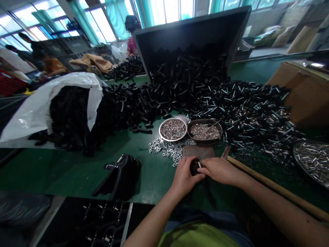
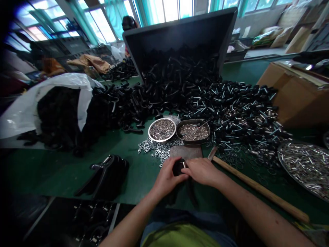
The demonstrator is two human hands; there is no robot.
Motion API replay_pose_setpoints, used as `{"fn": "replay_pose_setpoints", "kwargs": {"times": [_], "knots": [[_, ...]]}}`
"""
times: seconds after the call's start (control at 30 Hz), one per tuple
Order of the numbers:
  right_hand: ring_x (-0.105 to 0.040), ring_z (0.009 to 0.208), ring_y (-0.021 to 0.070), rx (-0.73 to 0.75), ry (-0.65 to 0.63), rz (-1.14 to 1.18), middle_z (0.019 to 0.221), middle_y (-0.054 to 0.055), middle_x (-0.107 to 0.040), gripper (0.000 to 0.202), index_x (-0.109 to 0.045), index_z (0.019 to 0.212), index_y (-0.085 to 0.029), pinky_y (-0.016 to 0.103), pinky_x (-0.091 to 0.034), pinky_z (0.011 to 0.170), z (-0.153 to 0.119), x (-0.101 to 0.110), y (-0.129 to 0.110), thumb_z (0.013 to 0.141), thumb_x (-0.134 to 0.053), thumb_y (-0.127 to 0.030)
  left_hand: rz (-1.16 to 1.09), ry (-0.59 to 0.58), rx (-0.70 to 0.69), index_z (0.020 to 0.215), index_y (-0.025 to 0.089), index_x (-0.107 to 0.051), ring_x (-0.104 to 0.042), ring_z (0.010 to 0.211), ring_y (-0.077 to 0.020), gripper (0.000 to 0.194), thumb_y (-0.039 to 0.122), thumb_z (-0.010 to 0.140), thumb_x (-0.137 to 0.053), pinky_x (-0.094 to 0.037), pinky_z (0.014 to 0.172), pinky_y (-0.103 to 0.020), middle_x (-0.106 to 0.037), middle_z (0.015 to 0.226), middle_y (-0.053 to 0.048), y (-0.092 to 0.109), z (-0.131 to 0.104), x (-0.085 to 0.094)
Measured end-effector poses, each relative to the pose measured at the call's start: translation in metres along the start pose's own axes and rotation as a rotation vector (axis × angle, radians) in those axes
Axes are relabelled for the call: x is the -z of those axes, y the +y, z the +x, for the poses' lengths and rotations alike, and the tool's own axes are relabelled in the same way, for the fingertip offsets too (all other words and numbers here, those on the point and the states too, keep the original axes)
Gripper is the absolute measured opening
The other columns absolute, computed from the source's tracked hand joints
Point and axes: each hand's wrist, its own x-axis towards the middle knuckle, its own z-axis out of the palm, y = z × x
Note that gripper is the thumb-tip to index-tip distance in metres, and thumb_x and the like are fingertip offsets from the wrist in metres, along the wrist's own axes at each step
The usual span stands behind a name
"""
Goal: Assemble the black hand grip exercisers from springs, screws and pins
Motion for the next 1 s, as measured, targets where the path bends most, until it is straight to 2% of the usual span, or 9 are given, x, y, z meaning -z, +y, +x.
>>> {"fn": "replay_pose_setpoints", "kwargs": {"times": [0.07, 0.17, 0.3, 0.4, 0.5, 0.63, 0.8, 0.9, 1.0], "knots": [[-0.065, 0.081, 0.0262, 0.014, 0.012, -0.071, 0.085, 0.009, -0.070, 0.029, -0.065, 0.082, -0.019, 0.032, -0.041, 0.065, 0.016, 0.012, 0.009, 0.088, -0.045, -0.039, 0.154, 0.085, -0.087, 0.109, 0.022, -0.057, -0.052, 0.104, -0.0221, 0.041, 0.031, 0.072, -0.070, -0.042, 0.090, -0.036, -0.059, 0.106, -0.006, -0.009, 0.024, 0.017], [-0.063, 0.083, 0.0217, 0.028, 0.151, -0.096, 0.087, 0.005, -0.070, 0.020, -0.067, 0.084, -0.023, 0.030, -0.041, 0.067, 0.054, 0.036, 0.013, 0.086, -0.049, -0.031, 0.377, 0.236, -0.107, 0.101, 0.019, -0.063, -0.054, 0.097, -0.0200, 0.020, 0.026, 0.083, -0.057, -0.042, 0.087, -0.034, -0.061, 0.099, -0.006, -0.024, 0.074, 0.053], [-0.055, 0.101, 0.0216, 0.013, 0.327, -0.113, 0.103, 0.008, -0.066, 0.026, -0.068, 0.094, -0.021, 0.030, -0.041, 0.080, 0.121, 0.063, 0.004, 0.089, -0.043, -0.027, 0.705, 0.216, 0.006, 0.100, 0.019, -0.067, -0.053, 0.098, -0.0222, 0.022, 0.023, 0.085, -0.051, -0.042, 0.087, -0.033, -0.062, 0.100, -0.009, -0.040, 0.142, 0.094], [-0.049, 0.108, 0.0238, -0.028, 0.400, -0.127, 0.106, 0.011, -0.065, 0.027, -0.069, 0.094, -0.018, 0.031, -0.041, 0.084, 0.163, 0.071, -0.005, 0.088, -0.045, -0.028, 0.757, 0.151, 0.027, 0.097, 0.020, -0.070, -0.054, 0.096, -0.0233, 0.022, 0.028, 0.079, -0.059, -0.042, 0.086, -0.032, -0.064, 0.096, -0.009, -0.047, 0.171, 0.104], [-0.048, 0.108, 0.0256, -0.068, 0.427, -0.129, 0.107, 0.013, -0.064, 0.024, -0.069, 0.095, -0.017, 0.032, -0.043, 0.084, 0.186, 0.070, -0.011, 0.083, -0.053, -0.029, 0.776, 0.095, 0.031, 0.090, 0.022, -0.072, -0.056, 0.095, -0.0217, 0.019, 0.031, 0.075, -0.064, -0.044, 0.082, -0.028, -0.064, 0.094, -0.006, -0.049, 0.181, 0.101], [-0.053, 0.102, 0.0244, -0.096, 0.440, -0.095, 0.103, 0.014, -0.066, 0.021, -0.069, 0.093, -0.017, 0.032, -0.043, 0.082, 0.194, 0.065, -0.011, 0.082, -0.052, -0.022, 0.789, 0.078, 0.060, 0.087, 0.023, -0.071, -0.058, 0.091, -0.0202, 0.016, 0.027, 0.079, -0.058, -0.044, 0.078, -0.026, -0.066, 0.093, -0.006, -0.051, 0.181, 0.095], [-0.057, 0.093, 0.0222, -0.109, 0.470, 0.000, 0.094, 0.010, -0.068, 0.020, -0.067, 0.090, -0.019, 0.030, -0.041, 0.076, 0.189, 0.068, -0.008, 0.081, -0.049, -0.022, 0.800, 0.109, 0.086, 0.094, 0.020, -0.069, -0.059, 0.092, -0.0213, 0.023, 0.027, 0.084, -0.049, -0.045, 0.078, -0.028, -0.064, 0.098, -0.009, -0.052, 0.182, 0.095], [-0.059, 0.084, 0.0181, -0.112, 0.477, 0.067, 0.089, 0.007, -0.067, 0.021, -0.063, 0.090, -0.018, 0.026, -0.040, 0.071, 0.175, 0.074, -0.005, 0.081, -0.045, -0.022, 0.789, 0.105, 0.077, 0.097, 0.022, -0.068, -0.057, 0.096, -0.0202, 0.023, 0.032, 0.084, -0.050, -0.044, 0.080, -0.027, -0.063, 0.102, -0.007, -0.050, 0.185, 0.094], [-0.058, 0.079, 0.0152, -0.090, 0.435, 0.115, 0.086, 0.005, -0.065, 0.019, -0.060, 0.089, -0.015, 0.023, -0.038, 0.064, 0.147, 0.072, 0.004, 0.079, -0.045, -0.022, 0.770, 0.071, 0.072, 0.091, 0.023, -0.069, -0.059, 0.092, -0.0198, 0.018, 0.031, 0.080, -0.057, -0.044, 0.078, -0.026, -0.064, 0.099, -0.006, -0.047, 0.190, 0.088]]}}
